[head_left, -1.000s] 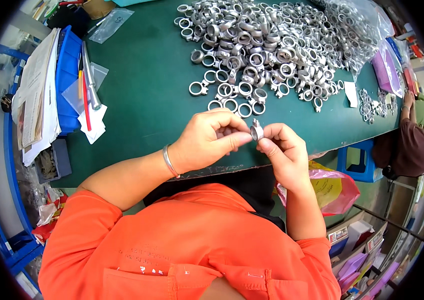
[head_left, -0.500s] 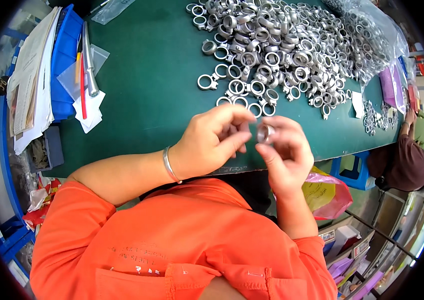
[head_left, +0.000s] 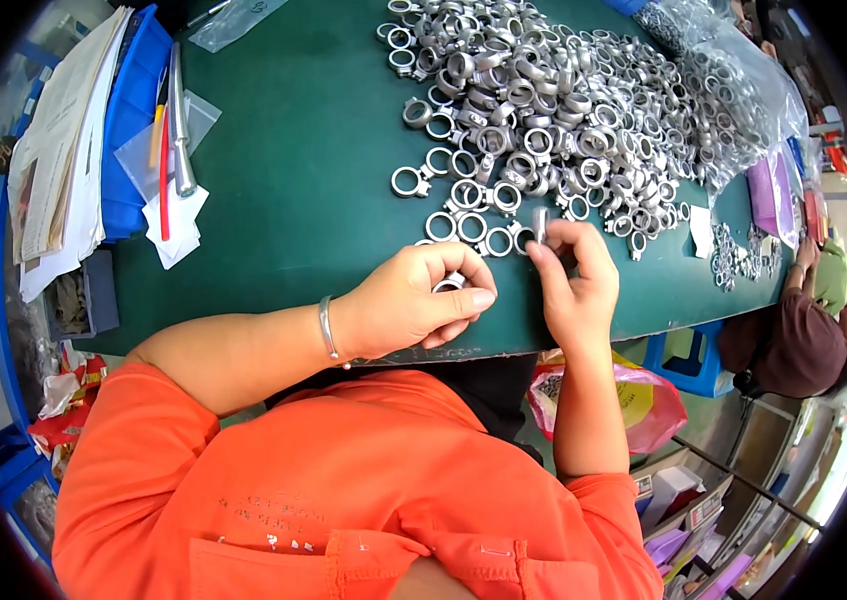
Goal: The person picks up metal ring components one at a time from a large pile on a green table, examines them by hand, and places them into different containers or piles.
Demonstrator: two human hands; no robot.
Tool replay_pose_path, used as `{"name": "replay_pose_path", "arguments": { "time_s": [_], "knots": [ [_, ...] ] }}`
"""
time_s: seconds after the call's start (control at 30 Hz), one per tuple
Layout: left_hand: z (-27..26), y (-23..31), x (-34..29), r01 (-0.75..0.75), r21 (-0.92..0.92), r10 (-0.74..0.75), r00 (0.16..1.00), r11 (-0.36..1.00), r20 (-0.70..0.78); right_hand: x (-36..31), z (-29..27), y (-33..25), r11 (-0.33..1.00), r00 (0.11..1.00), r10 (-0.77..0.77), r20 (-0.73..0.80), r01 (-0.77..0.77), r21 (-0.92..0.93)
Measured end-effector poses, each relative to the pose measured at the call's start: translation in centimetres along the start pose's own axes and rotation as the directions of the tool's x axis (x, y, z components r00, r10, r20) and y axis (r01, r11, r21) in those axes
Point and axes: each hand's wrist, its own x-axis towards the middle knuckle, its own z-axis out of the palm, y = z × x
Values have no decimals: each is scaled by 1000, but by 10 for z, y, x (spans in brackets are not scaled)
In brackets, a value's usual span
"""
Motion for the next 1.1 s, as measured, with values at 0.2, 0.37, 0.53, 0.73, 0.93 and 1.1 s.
{"name": "replay_pose_path", "arguments": {
  "time_s": [0.2,0.37,0.53,0.73,0.93,1.1],
  "knots": [
    [-1,0,2,-93,-50,87,990,994,-107,-14,1,-19,927,973,-206,107,159,339],
    [0,-1,0,-252,128,266,958,959,-108,-25,17,-35,690,991,131,2,-92,718],
    [-6,-12,4,-516,430,562,827,741,23,-26,8,-28,512,919,188,347,-393,764],
    [-4,-1,-1,45,-296,-36,999,954,33,-17,6,-40,900,911,-407,60,390,195],
    [-2,3,-1,200,-232,-188,979,952,72,-4,1,-10,928,977,-196,79,211,-306],
    [-1,1,0,42,-26,-42,999,999,-21,-15,-2,-11,998,996,-21,82,26,-65]
  ]
}}
